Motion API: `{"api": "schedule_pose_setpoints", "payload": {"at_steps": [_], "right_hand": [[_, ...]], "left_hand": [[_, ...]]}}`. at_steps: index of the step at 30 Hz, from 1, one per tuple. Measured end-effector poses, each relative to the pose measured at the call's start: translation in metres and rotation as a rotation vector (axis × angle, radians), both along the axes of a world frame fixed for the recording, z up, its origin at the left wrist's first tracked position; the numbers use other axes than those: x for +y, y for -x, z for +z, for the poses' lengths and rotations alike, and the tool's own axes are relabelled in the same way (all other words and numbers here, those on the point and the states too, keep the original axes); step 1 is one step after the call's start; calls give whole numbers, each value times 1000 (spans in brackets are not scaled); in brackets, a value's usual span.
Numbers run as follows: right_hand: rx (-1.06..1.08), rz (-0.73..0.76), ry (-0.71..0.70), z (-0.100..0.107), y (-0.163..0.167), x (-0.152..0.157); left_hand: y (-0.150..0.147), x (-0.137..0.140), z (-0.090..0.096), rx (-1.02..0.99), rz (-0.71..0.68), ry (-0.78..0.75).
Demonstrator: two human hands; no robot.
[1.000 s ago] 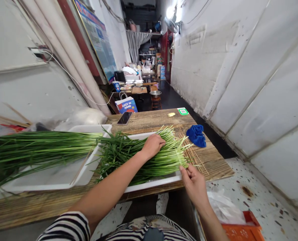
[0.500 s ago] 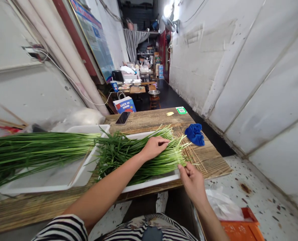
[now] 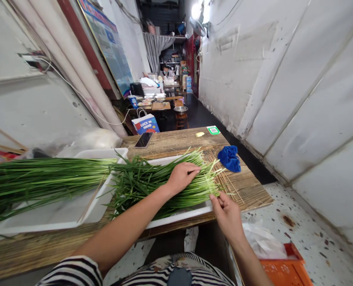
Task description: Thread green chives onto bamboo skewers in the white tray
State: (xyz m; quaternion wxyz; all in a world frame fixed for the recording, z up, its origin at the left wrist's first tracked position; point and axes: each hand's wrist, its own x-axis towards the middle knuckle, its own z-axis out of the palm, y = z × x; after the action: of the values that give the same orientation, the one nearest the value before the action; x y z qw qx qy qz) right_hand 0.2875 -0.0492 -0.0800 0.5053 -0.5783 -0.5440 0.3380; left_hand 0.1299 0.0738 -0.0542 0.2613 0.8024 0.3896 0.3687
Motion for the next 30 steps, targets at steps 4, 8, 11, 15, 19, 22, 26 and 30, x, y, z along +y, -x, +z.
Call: {"api": "schedule_pose_setpoints", "payload": {"at_steps": [4,8,11,15,19,22,26,30], "right_hand": [[-10,-7,-4,-1,0,1],[12,6,11,-3,-2,1],[5,-2,7,-5,-3,1],[-2,-7,-14,-6,-3,1],[11,-2,-3,-3,-2,1],[13,-2,17,-1,-1,1],[13,-8,4,0,-1,1],[31,5,-2,-1,-1,1]], "left_hand": [[-1,-1,2,5,37,-68],[-1,0,0,-7,2,7],[-2,2,-3,-65,6,98],[-2,4,-8,-127,7,212],[-2,5,-8,-120,-41,241],[-2,5,-6,-107,-69,230],[-1,4,-4,-109,-77,216],[-1,3,-4,-120,-80,208]]}}
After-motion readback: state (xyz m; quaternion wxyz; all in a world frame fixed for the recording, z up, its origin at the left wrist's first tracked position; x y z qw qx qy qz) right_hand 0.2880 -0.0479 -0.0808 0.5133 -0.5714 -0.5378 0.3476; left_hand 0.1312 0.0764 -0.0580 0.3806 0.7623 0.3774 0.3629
